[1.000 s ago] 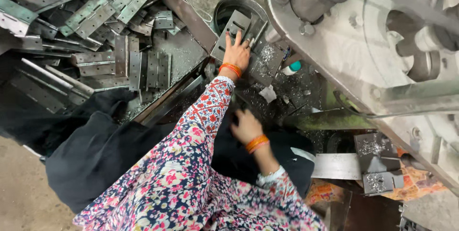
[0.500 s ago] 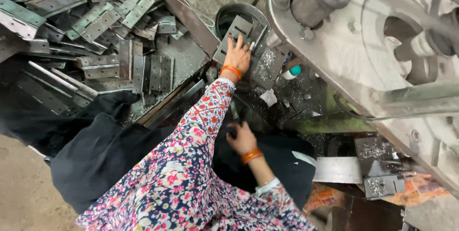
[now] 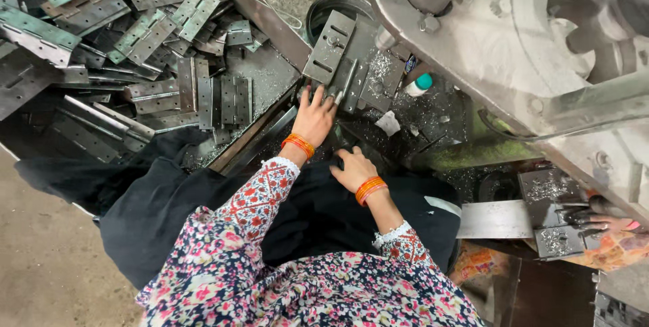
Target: The person places metal plates into a punching machine, presses a lever to operate the machine, and then places the finished parts into a metal bin.
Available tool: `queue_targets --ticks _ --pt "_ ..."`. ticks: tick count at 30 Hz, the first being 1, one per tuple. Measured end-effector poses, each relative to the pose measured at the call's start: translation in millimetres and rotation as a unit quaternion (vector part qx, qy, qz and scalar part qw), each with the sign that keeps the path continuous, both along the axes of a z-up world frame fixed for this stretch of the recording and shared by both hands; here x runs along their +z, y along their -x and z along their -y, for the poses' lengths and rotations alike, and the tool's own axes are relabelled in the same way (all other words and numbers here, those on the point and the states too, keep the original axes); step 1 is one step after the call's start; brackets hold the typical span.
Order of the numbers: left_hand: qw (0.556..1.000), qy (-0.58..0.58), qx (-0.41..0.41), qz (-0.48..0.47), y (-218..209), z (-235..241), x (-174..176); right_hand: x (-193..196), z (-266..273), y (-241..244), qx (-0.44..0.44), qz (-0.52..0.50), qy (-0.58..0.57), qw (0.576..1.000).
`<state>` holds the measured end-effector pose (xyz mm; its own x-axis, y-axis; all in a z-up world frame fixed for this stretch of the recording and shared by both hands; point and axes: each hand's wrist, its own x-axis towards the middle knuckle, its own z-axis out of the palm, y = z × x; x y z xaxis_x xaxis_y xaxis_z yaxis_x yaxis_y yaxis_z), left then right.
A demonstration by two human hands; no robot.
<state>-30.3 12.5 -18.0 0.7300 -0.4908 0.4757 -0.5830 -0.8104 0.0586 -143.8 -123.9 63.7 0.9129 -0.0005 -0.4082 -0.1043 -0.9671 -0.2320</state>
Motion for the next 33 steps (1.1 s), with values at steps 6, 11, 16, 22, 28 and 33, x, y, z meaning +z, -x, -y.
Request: queue_targets --ticks 6,11,16,22,28,33 --pt "0.998 -0.006 0.009 0.068 -16 4 2 -7 3 2 -0.005 -0.003 0.010 1.000" --pt "0.990 0.109 -0.034 0.081 -6 -11 38 -23 22 -5 0.009 0.024 -0.053 0.998" --pt "0.893 0.440 0.077 -0.051 17 -8 45 -45 51 -33 -0.031 0.183 -0.194 0.963" --pt "0.543 0.760 0.047 -0.353 -4 19 -25 -55 82 -76 -0.250 0.274 -0.514 0.773" --pt "0.582 0.723 -0.095 -0.360 -35 19 2 -7 95 -83 -0.242 0.342 -0.588 0.692" --pt "0.889 0.433 0.097 -0.111 -39 -14 46 6 59 -71 -0.021 0.523 -0.128 0.843"
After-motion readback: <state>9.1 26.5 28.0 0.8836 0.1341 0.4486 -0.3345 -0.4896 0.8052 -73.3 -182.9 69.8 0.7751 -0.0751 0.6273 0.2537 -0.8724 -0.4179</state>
